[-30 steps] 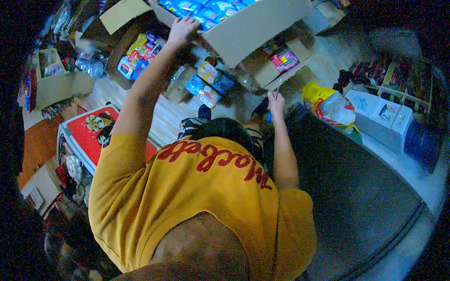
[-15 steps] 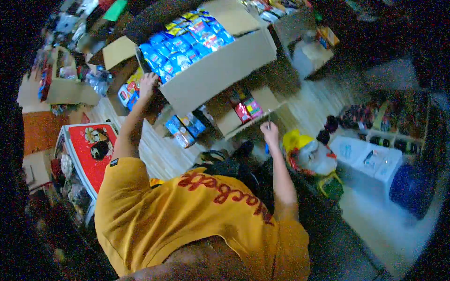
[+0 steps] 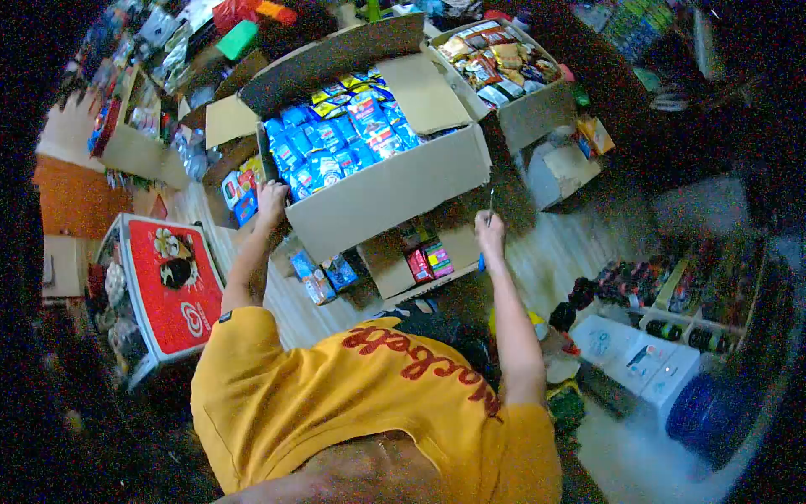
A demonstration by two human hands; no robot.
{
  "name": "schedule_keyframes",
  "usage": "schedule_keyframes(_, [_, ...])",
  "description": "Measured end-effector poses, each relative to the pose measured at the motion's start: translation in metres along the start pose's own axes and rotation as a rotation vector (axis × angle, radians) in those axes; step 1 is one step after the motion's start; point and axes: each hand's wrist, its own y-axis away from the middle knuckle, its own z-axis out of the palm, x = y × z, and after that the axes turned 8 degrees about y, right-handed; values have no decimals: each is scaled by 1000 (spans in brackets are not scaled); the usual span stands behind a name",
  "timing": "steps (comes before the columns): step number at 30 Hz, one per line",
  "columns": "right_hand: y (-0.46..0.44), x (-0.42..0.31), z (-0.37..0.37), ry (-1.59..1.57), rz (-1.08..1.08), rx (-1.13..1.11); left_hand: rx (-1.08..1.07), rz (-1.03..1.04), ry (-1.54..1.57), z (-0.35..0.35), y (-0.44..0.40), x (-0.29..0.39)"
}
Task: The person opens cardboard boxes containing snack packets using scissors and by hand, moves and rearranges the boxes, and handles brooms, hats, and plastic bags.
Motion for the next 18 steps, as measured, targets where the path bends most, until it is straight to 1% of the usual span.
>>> schedule_keyframes(1, [-7, -40, 1, 1, 22, 25, 17, -45, 14, -7, 8, 6])
schedule_keyframes(2, [-33, -42, 3, 21, -17, -25, 66, -36, -13, -16, 15, 11])
schedule_keyframes(5, [-93, -91, 7, 157, 89, -79, 118, -84, 31, -16, 33, 26])
schedule_keyframes(6, [-114, -97, 8, 174, 61, -89, 124, -92, 27, -14, 40, 32])
schedule_keyframes(7, [-135, -97, 10, 189, 36, -104, 178, -106, 44, -11, 46, 39])
schedule_keyframes(8, [-153, -94, 10, 196, 4, -119, 148, -122, 29, -9, 47, 46])
schedule_keyframes(9, [-165, -93, 16, 222, 16, -148, 121, -139, 10, -10, 46, 49])
schedule_keyframes(11, [-175, -82, 22, 276, 45, -199, 107, -110, -19, -11, 45, 46])
schedule_keyframes(12, [-170, -81, 26, 269, 13, -209, 78, -89, -11, -10, 44, 42])
schedule_keyframes(15, [-181, -57, 39, 340, -170, -245, -149, -56, 62, -25, 25, 32])
schedule_keyframes(16, [-174, -63, 44, 176, -72, -234, -226, -67, 63, -32, 18, 30])
schedule_keyframes(17, [-172, -72, 42, 199, -33, -256, -231, -126, 3, -37, 13, 34])
schedule_keyframes(18, [-176, -73, 40, 158, -49, -261, -244, -181, -52, -49, 0, 46])
